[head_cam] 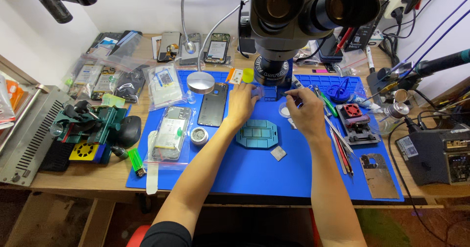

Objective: The person adjusts the head-mounted camera, then picks up a smartphone and a small tool to work on the device. They place the phone down, handle a small component, and open a plastic bag containing a battery to remove it.

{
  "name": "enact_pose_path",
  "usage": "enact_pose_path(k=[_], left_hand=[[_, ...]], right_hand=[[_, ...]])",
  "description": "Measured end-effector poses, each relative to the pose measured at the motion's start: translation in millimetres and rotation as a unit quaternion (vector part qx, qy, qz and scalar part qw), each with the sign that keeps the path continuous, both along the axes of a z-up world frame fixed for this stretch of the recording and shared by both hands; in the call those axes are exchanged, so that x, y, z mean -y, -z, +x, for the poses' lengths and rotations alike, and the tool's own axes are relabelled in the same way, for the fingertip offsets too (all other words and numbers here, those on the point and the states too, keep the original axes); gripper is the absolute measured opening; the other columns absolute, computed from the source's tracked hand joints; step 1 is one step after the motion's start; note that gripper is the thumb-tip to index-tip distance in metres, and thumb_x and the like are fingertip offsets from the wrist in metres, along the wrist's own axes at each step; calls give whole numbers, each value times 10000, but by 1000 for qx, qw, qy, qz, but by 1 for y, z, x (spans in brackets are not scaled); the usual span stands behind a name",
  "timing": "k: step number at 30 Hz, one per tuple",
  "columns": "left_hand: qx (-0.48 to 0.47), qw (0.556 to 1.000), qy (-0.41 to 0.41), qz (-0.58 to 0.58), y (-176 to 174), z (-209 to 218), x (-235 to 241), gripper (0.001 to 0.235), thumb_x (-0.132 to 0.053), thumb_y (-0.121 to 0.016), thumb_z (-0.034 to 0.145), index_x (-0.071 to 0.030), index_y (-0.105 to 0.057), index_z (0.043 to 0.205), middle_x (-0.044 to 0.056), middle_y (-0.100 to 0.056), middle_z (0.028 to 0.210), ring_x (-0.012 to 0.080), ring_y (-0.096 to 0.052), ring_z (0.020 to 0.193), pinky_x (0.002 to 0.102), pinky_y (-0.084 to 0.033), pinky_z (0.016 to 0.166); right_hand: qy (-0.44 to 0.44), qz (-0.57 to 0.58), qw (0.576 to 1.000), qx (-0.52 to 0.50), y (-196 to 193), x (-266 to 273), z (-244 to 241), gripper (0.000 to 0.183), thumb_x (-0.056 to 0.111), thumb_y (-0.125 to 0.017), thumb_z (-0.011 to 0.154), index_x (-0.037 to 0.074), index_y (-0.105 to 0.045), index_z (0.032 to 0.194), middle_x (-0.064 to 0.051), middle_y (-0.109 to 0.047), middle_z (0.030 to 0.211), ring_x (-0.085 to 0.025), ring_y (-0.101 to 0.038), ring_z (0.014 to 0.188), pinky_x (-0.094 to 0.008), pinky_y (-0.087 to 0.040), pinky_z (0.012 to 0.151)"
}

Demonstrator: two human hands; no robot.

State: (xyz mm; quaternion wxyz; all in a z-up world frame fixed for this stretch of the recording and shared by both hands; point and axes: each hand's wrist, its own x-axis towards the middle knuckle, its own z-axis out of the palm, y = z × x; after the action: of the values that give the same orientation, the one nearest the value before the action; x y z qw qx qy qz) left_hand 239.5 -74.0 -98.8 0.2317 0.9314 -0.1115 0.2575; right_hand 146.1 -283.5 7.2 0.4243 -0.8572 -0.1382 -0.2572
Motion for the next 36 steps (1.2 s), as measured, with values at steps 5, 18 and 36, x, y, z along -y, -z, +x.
enact_pose_path(k=[5,18,36], left_hand=[[-76,990,25,-119,-46,-39,-12,198,-173,-803,912,-136,-718,1086,93,-777,934,321,-722,941,445,-560,795],[-223,892,171,-355,-83,-72,-15,241,-220,-847,843,-110,-769,1041,82,-736,924,182,-648,792,313,-524,685],[-22,960,207,-188,-59,-66,-23,128,-172,-704,1016,-96,-807,1022,124,-799,974,361,-711,924,416,-575,818]], right_hand=[[-29,33,999,-22,-5,-3,-5,143,17,-707,989,87,-791,1081,-94,-709,932,-183,-689,790,-274,-543,652],[-108,163,962,-190,-8,-27,-16,134,64,-739,974,33,-782,1098,-123,-750,918,-136,-714,808,-269,-585,680],[-116,64,989,58,-10,-24,-10,77,31,-756,1015,84,-786,1063,-62,-723,813,-182,-717,773,-308,-600,720]])
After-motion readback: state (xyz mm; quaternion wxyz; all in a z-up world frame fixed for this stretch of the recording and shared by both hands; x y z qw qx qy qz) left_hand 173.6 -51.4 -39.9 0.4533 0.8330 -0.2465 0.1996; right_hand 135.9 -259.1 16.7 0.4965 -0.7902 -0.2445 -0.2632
